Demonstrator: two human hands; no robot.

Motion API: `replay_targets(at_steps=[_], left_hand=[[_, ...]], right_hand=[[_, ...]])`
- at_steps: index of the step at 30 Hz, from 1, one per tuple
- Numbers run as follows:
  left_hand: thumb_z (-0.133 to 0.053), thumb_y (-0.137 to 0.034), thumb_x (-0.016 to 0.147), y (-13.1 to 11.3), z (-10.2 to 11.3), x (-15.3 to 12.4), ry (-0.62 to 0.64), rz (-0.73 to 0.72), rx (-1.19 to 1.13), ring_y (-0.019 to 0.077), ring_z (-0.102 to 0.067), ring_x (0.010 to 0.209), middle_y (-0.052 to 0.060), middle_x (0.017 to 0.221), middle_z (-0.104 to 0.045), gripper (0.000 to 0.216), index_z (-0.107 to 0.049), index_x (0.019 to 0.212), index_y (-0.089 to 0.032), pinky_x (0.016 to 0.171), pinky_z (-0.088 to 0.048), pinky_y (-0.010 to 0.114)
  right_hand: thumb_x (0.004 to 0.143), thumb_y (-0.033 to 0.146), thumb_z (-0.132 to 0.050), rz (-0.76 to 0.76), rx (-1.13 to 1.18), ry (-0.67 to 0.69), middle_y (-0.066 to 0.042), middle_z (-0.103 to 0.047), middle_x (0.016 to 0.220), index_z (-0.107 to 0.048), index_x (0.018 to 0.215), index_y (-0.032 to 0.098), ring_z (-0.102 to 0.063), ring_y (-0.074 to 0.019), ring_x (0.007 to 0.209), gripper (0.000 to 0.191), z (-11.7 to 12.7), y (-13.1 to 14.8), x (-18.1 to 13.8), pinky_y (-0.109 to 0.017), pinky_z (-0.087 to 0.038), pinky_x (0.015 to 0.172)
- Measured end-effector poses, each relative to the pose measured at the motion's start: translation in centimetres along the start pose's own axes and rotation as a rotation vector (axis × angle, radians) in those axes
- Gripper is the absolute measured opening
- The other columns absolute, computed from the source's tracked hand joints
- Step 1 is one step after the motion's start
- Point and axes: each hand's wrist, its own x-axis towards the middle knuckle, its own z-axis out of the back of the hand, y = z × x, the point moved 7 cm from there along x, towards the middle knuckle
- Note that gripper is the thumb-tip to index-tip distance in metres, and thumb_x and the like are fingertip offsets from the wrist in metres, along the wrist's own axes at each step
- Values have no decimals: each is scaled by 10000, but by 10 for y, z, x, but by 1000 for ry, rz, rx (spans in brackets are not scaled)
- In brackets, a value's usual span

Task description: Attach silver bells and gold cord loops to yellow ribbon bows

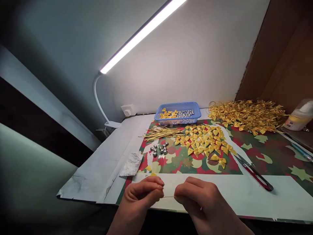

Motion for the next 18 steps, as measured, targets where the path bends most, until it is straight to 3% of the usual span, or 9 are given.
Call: replay_targets(at_steps=[3,5,7,9,14,18], left_hand=[[-764,-119,777,-2,-15,-1,171,-123,350,223,-695,758,87,816,-776,143,-851,722,-218,707,-539,287],[-739,-78,774,1,-31,-5,338,-153,411,241,-715,723,102,789,-790,179,-857,747,-210,694,-556,308],[-728,-42,755,1,-39,-8,415,-192,410,246,-726,702,108,769,-799,203,-858,758,-198,666,-556,301],[-711,-25,753,-1,-39,-8,396,-217,422,237,-724,687,105,763,-802,218,-854,758,-189,655,-543,291],[-736,-61,740,-2,-19,-3,180,-186,418,197,-683,649,81,746,-785,168,-813,663,-189,588,-505,259],[-788,-90,698,2,-8,-2,91,-165,353,183,-674,665,70,739,-763,130,-773,606,-180,613,-515,251]], right_hand=[[1010,149,-409,95,-61,-79,24,-507,711,-525,848,222,-468,-107,612,212,6,13,2,-208,-369,567],[996,133,-411,150,-107,-101,29,-448,678,-440,770,212,-408,-102,575,242,7,19,4,-211,-323,528],[986,145,-441,169,-133,-113,33,-406,661,-369,727,207,-371,-97,554,276,5,22,5,-213,-286,503],[977,140,-460,194,-156,-127,32,-405,659,-388,738,208,-375,-94,550,258,5,25,5,-210,-282,500],[957,88,-468,234,-171,-163,27,-464,673,-481,831,220,-418,-94,552,183,7,27,4,-199,-320,508],[968,98,-463,227,-162,-152,23,-477,676,-493,838,219,-431,-96,554,180,5,26,4,-193,-340,511]])
